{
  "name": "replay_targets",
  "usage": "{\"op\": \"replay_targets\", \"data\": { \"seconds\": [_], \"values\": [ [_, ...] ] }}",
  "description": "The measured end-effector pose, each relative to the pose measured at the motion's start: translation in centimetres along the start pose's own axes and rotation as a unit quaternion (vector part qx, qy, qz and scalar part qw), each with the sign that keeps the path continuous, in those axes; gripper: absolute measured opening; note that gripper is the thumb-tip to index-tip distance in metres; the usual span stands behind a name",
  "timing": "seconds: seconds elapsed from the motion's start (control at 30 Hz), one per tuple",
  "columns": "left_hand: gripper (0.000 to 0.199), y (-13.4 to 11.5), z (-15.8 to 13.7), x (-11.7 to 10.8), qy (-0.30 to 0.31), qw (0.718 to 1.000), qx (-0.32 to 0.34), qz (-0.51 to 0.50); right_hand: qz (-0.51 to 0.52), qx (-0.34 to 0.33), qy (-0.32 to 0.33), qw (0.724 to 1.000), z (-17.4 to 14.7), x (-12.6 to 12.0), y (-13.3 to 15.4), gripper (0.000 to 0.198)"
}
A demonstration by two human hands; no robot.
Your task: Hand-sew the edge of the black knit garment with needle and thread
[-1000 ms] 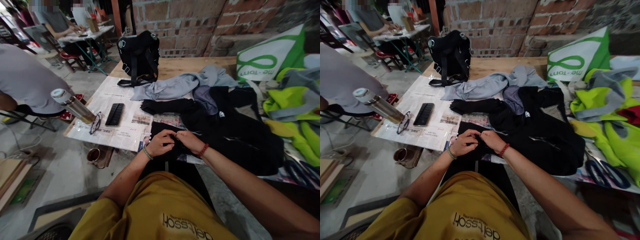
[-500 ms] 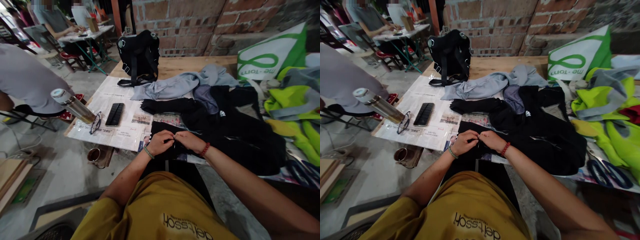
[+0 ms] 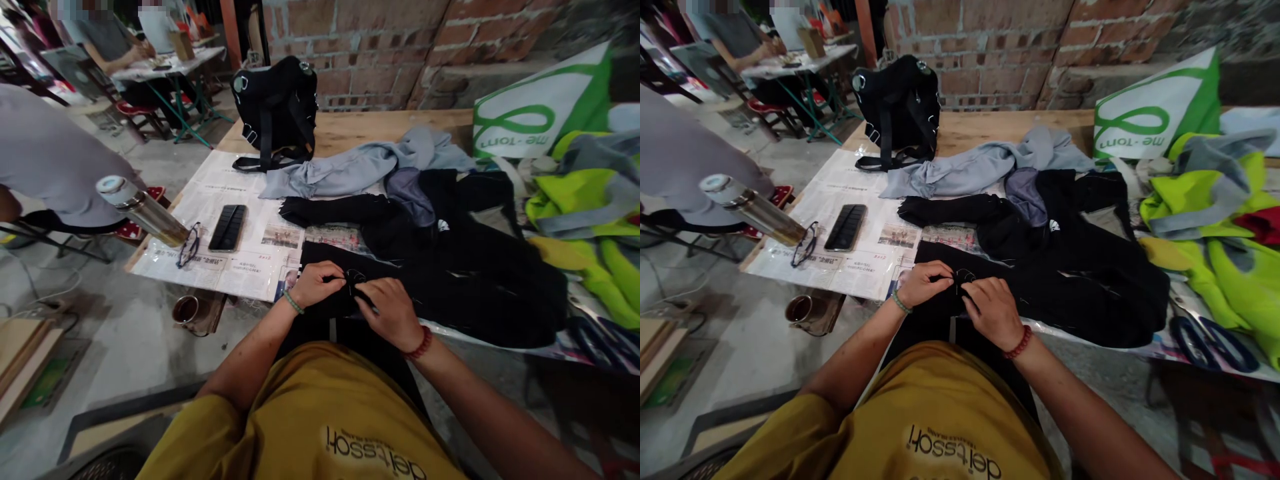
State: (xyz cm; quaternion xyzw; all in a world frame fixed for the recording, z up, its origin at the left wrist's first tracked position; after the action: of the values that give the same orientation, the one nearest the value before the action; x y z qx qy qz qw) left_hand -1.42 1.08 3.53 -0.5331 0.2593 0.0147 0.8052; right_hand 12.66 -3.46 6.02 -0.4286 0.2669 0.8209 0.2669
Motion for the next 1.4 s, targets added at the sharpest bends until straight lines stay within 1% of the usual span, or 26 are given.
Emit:
{"op": "replay_targets", "data": {
  "seconds": [0.07, 0.2, 0.37, 0.47, 0.57, 0.67, 0.77, 0.87, 0.97, 1.1, 1.23, 1.4],
  "values": [
    [0.008, 0.2, 0.0, 0.2, 0.015, 1.0, 0.0, -0.007, -0.005, -0.009, -0.014, 1.0, 0.3, 0.7, 0.3, 0.016],
    [0.009, 0.7, 0.0, 0.2, 0.028, 0.999, -0.008, -0.019, 0.021, -0.037, -0.044, 0.998, 1.4, 0.9, 0.5, 0.01],
    [0.015, 0.9, 0.0, 0.2, 0.037, 0.999, -0.025, -0.02, 0.016, -0.064, -0.056, 0.996, 1.4, 1.0, 0.7, 0.017],
    [0.016, 0.9, 0.1, 0.2, 0.044, 0.998, -0.041, -0.012, 0.014, -0.069, -0.046, 0.996, 1.3, 1.4, 0.6, 0.019],
    [0.017, 0.8, 0.1, 0.2, 0.05, 0.998, -0.048, -0.01, 0.016, -0.064, -0.041, 0.997, 1.5, 1.7, 0.5, 0.013],
    [0.018, 0.8, 0.1, 0.2, 0.053, 0.998, -0.043, -0.014, 0.034, -0.055, -0.049, 0.997, 1.9, 1.5, 0.5, 0.005],
    [0.019, 0.7, 0.1, 0.2, 0.054, 0.998, -0.033, -0.021, 0.08, -0.017, -0.052, 0.995, 2.1, 1.4, -0.1, 0.004],
    [0.019, 0.6, 0.2, 0.2, 0.049, 0.998, -0.023, -0.022, 0.116, 0.015, -0.039, 0.992, 2.1, 1.6, -0.7, 0.006],
    [0.019, 0.6, 0.2, 0.3, 0.048, 0.999, -0.019, -0.013, 0.131, 0.006, -0.034, 0.991, 1.8, 1.6, -0.8, 0.007],
    [0.02, 0.6, 0.2, 0.2, 0.046, 0.998, -0.019, -0.025, 0.113, -0.004, -0.066, 0.991, 1.6, 0.7, -0.7, 0.005],
    [0.023, 1.3, 0.1, -0.3, 0.022, 0.997, -0.054, -0.044, 0.075, -0.045, -0.09, 0.992, 1.8, -0.4, 0.5, 0.007],
    [0.02, 2.0, 0.2, -0.6, 0.022, 0.994, -0.096, -0.054, 0.066, -0.06, -0.081, 0.993, 1.8, -0.5, 0.9, 0.009]
  ]
}}
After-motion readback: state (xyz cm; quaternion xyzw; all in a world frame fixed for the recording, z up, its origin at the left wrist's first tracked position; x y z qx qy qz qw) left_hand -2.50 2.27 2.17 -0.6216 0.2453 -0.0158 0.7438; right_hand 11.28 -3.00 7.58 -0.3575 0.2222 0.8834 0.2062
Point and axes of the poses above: each hand's wrist, its own z-axis towards the middle knuckle, its own x-axis out of the palm, y = z × x, the point moved 7 cm from there along z, towards the middle knuckle, and after that the axes turned 6 degrees about y, right-handed, at the moved point
